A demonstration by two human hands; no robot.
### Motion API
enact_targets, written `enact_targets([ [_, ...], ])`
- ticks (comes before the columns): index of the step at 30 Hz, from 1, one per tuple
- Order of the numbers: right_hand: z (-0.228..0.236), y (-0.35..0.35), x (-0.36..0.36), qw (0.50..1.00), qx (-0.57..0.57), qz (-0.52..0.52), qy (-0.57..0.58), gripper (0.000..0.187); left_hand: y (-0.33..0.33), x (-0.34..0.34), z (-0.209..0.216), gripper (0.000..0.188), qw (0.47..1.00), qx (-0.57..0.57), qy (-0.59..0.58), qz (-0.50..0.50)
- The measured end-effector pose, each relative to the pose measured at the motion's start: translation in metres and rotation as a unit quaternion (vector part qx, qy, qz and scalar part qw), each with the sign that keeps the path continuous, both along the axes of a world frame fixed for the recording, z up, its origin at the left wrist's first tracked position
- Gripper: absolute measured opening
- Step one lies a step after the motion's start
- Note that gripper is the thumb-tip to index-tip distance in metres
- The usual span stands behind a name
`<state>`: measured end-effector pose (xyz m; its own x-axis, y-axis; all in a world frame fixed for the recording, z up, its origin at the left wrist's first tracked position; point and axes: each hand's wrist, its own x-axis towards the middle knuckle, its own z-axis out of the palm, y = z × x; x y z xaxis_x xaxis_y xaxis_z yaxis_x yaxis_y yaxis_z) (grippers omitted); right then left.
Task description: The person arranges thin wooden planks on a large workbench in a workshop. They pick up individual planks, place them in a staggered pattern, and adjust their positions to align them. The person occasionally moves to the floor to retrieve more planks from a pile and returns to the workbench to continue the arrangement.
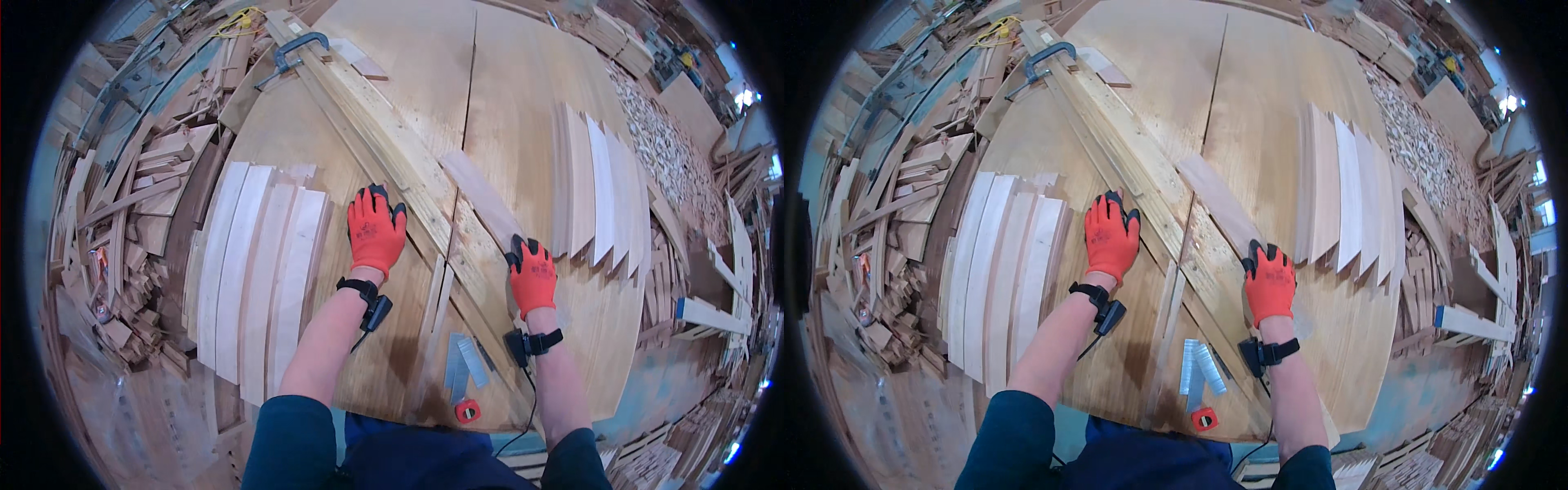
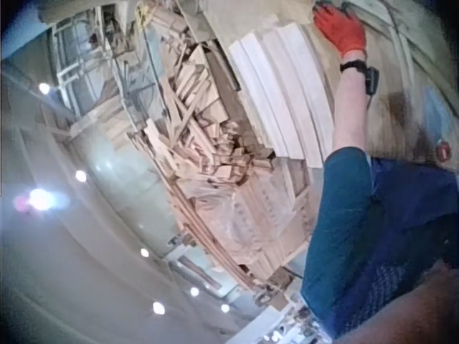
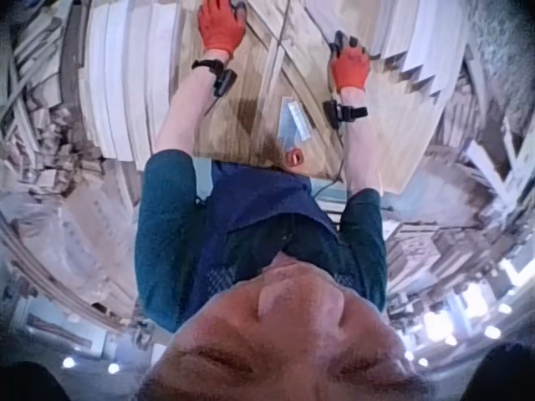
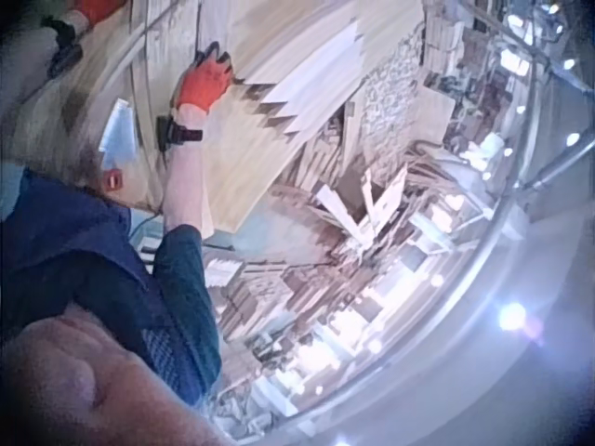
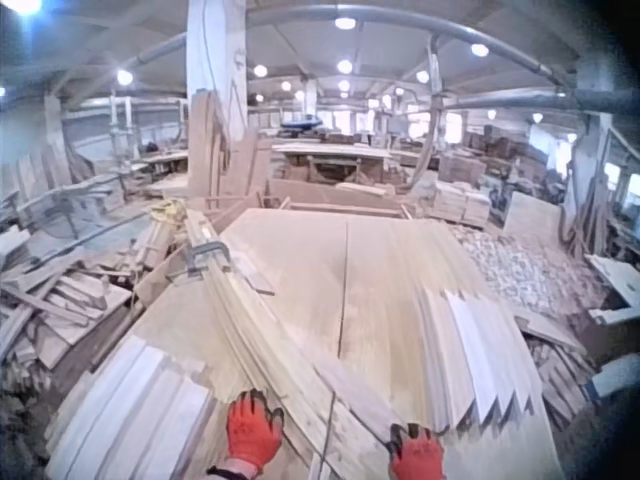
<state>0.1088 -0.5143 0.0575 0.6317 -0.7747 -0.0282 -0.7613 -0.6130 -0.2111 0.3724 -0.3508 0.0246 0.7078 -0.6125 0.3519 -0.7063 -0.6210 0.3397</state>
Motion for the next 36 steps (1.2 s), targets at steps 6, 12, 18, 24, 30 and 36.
enact_targets([
  [6, 0.005, -0.002, 0.004, 0.999, 0.016, -0.007, 0.040, 0.054, 0.001, 0.003, 0.003, 0.062, 1.000, -0.001, 0.000, -0.001],
  [12, -0.012, -0.001, -0.005, 0.999, -0.027, -0.006, 0.027, 0.053, -0.001, 0.007, -0.006, 0.061, 1.000, -0.005, -0.017, -0.002],
  [18, -0.014, 0.007, 0.000, 0.999, -0.023, -0.019, 0.028, 0.054, 0.000, 0.007, -0.010, 0.062, 0.999, -0.031, -0.015, -0.011],
  [24, -0.023, 0.004, -0.003, 0.999, -0.027, -0.031, 0.026, 0.054, -0.002, 0.004, -0.013, 0.062, 0.999, -0.035, -0.023, -0.020],
  [30, -0.032, 0.000, -0.001, 0.998, -0.045, -0.036, 0.021, 0.054, -0.001, 0.005, -0.017, 0.062, 0.997, -0.067, -0.040, -0.019],
  [36, -0.036, 0.000, 0.001, 0.998, -0.036, -0.048, 0.024, 0.054, 0.002, 0.005, -0.019, 0.062, 0.995, -0.080, -0.048, -0.021],
])
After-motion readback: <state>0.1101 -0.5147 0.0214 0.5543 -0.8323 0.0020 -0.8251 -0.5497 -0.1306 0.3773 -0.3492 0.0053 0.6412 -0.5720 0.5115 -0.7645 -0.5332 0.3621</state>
